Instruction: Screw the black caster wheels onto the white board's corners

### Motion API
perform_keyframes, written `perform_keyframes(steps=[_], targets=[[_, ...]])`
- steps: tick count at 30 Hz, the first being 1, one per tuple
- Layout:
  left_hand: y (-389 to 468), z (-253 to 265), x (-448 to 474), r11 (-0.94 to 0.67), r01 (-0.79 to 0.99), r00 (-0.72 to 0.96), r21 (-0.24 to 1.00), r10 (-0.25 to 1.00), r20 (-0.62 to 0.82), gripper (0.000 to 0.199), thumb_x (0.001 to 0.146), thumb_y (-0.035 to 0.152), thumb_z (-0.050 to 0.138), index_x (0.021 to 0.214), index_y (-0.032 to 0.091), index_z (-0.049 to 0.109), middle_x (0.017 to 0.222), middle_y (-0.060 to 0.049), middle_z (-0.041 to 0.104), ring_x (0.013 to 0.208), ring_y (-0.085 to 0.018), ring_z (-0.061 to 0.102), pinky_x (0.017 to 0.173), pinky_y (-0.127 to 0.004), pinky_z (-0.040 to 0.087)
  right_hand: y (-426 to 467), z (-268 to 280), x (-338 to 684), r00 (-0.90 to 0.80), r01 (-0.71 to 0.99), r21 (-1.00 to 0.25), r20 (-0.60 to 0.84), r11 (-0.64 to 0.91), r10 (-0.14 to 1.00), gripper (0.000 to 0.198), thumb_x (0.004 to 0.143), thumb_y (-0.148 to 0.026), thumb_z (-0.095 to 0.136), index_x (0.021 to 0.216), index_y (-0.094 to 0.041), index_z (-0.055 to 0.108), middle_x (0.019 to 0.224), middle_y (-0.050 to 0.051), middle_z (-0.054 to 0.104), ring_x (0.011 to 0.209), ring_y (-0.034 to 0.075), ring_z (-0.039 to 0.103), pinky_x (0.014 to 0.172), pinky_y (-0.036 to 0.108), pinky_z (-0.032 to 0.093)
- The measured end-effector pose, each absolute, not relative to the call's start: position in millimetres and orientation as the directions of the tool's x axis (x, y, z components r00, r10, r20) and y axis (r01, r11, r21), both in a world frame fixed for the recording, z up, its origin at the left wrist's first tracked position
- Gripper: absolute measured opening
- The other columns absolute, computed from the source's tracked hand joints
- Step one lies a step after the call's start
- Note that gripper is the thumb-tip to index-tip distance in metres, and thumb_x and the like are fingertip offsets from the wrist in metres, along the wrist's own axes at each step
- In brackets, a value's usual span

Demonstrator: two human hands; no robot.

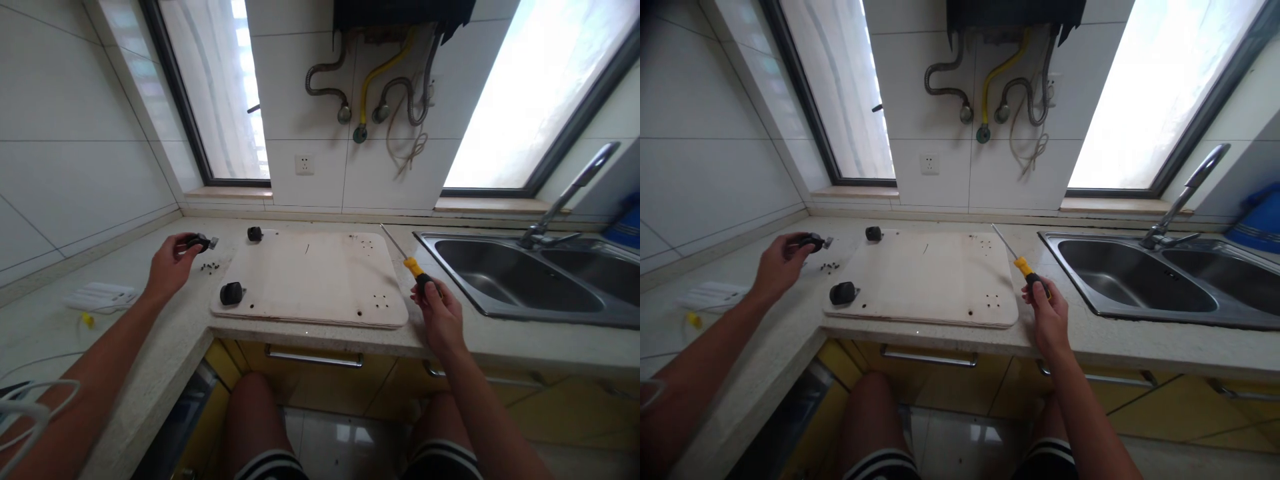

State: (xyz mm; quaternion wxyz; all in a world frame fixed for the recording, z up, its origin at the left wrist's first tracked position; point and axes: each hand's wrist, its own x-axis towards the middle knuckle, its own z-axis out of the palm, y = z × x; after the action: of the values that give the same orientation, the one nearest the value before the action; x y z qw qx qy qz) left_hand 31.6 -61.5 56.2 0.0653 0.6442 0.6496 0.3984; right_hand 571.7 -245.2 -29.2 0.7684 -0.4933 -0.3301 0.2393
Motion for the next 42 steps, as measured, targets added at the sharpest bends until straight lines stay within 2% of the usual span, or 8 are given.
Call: perform_keyframes(steps=[4,10,16,22,27,32,38,42], targets=[[-79.9,61.3,101.4,-0.54,0.585,0.009,0.604,0.75,0.662,0.052,0.101,0.05,0.064,0.144,0.022,0.057,0.145,-0.013,0.07,0.132,-0.03,0.071,0.111,-0.046,0.061,-208.0,-10.0,564.3,0.713,0.022,-0.885,0.34,0.465,0.613,0.058,0.08,-0.072,0.086,0.11,-0.024,0.072,0.088,0.001,0.073,0.069,0.012,0.058,0.069,0.03,0.05],[-90.3,65.6,215.2,-0.788,0.306,0.247,0.535,0.608,0.754,0.046,0.107,0.045,0.063,0.148,0.026,0.055,0.145,-0.015,0.065,0.129,-0.029,0.07,0.115,-0.051,0.059,-112.8,21.3,569.9,0.741,0.09,-0.85,0.405,0.518,0.535,0.062,0.083,-0.075,0.076,0.115,-0.023,0.064,0.09,0.002,0.069,0.074,0.016,0.057,0.069,0.032,0.047],[-61.5,59.4,309.5,-0.798,0.143,0.46,0.585,0.577,0.675,0.051,0.109,0.041,0.059,0.157,0.027,0.052,0.148,-0.016,0.065,0.125,-0.027,0.07,0.11,-0.049,0.059,-74.0,-0.9,606.0,0.801,0.104,-0.888,0.341,0.447,0.491,0.059,0.089,-0.075,0.069,0.116,-0.023,0.062,0.09,0.0,0.066,0.072,0.015,0.053,0.068,0.031,0.045],[-5.1,48.9,381.2,-0.839,0.155,0.645,0.521,0.486,0.59,0.041,0.102,0.037,0.06,0.139,0.021,0.064,0.14,-0.014,0.07,0.131,-0.031,0.066,0.118,-0.051,0.052,-65.1,-27.0,632.4,0.855,0.003,-0.939,0.181,0.345,0.486,0.04,0.103,-0.058,0.069,0.111,-0.019,0.066,0.088,-0.001,0.066,0.068,0.012,0.055,0.066,0.028,0.048],[7.0,31.3,404.2,-0.832,0.139,0.668,0.538,0.48,0.569,0.042,0.104,0.039,0.061,0.142,0.023,0.066,0.14,-0.011,0.07,0.131,-0.029,0.066,0.12,-0.049,0.05,-59.8,-25.8,635.3,0.857,-0.073,-0.93,0.126,0.36,0.5,0.042,0.098,-0.059,0.069,0.109,-0.019,0.068,0.083,0.002,0.069,0.068,0.015,0.057,0.061,0.029,0.045],[-0.7,27.5,399.1,-0.84,0.162,0.672,0.518,0.478,0.565,0.044,0.107,0.042,0.06,0.147,0.025,0.068,0.14,-0.011,0.071,0.133,-0.03,0.066,0.122,-0.051,0.049,-67.8,-10.1,627.7,0.846,-0.058,-0.887,0.2,0.458,0.495,0.043,0.096,-0.057,0.069,0.117,-0.021,0.068,0.086,0.002,0.071,0.071,0.015,0.062,0.06,0.027,0.045],[-2.9,21.3,394.6,-0.741,0.156,0.655,0.653,0.573,0.493,0.051,0.106,0.042,0.061,0.152,0.02,0.061,0.141,-0.015,0.072,0.126,-0.03,0.072,0.119,-0.053,0.053,-83.4,13.0,624.6,0.874,0.057,-0.826,0.312,0.561,0.372,0.043,0.093,-0.057,0.073,0.116,-0.021,0.068,0.086,0.0,0.066,0.072,0.013,0.062,0.059,0.026,0.045],[-6.3,18.7,394.6,-0.814,0.182,0.654,0.551,0.519,0.55,0.048,0.108,0.036,0.057,0.154,0.021,0.059,0.148,-0.015,0.069,0.135,-0.03,0.068,0.123,-0.053,0.05,-89.3,19.1,626.6,0.894,0.149,-0.782,0.367,0.605,0.255,0.046,0.089,-0.062,0.077,0.11,-0.022,0.07,0.081,-0.004,0.06,0.07,0.012,0.056,0.062,0.026,0.047]])
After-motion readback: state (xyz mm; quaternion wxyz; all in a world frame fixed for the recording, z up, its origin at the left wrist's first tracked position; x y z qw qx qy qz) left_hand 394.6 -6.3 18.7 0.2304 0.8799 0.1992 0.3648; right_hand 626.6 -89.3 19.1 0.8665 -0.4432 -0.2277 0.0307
